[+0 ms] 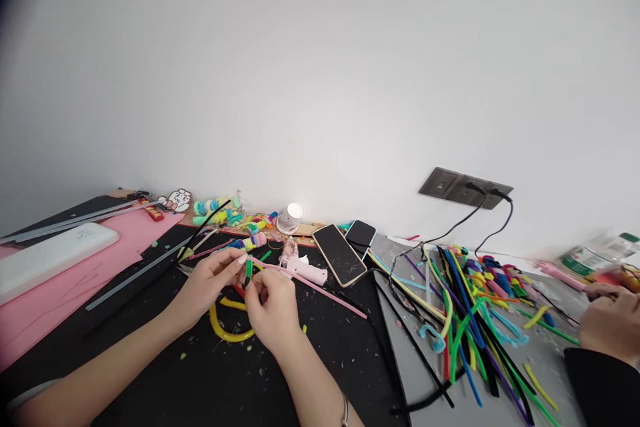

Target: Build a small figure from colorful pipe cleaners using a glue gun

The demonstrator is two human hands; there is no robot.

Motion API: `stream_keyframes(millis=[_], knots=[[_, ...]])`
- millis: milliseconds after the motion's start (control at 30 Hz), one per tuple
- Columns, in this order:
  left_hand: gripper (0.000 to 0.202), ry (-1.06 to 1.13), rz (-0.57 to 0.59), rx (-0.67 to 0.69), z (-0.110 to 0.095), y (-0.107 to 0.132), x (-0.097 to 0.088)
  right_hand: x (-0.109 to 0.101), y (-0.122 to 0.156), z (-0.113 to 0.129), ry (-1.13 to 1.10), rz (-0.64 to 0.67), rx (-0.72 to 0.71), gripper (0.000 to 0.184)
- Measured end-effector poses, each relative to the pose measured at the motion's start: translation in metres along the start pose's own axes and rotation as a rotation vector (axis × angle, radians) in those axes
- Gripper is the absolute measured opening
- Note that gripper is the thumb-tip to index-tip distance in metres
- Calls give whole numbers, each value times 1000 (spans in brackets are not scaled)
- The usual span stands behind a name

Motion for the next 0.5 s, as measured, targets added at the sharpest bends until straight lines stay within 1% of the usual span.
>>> stream_keyframes(millis=[167,500], knots=[[29,1,30,6,0,-4,-4,-1,-2,-1,-28,9,24,17],[31,36,69,-54,2,-5,-4,-2,-3,-8,-69,8,73,16]])
Point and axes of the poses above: each hand's wrist, its own y-axis away from the middle knuckle, its own x-axis out of the palm, z = x × y, the point moved 6 cm from there along -y, towards the middle knuckle, and after that the axes turned 14 degrees about -z, right-handed, at the moved point
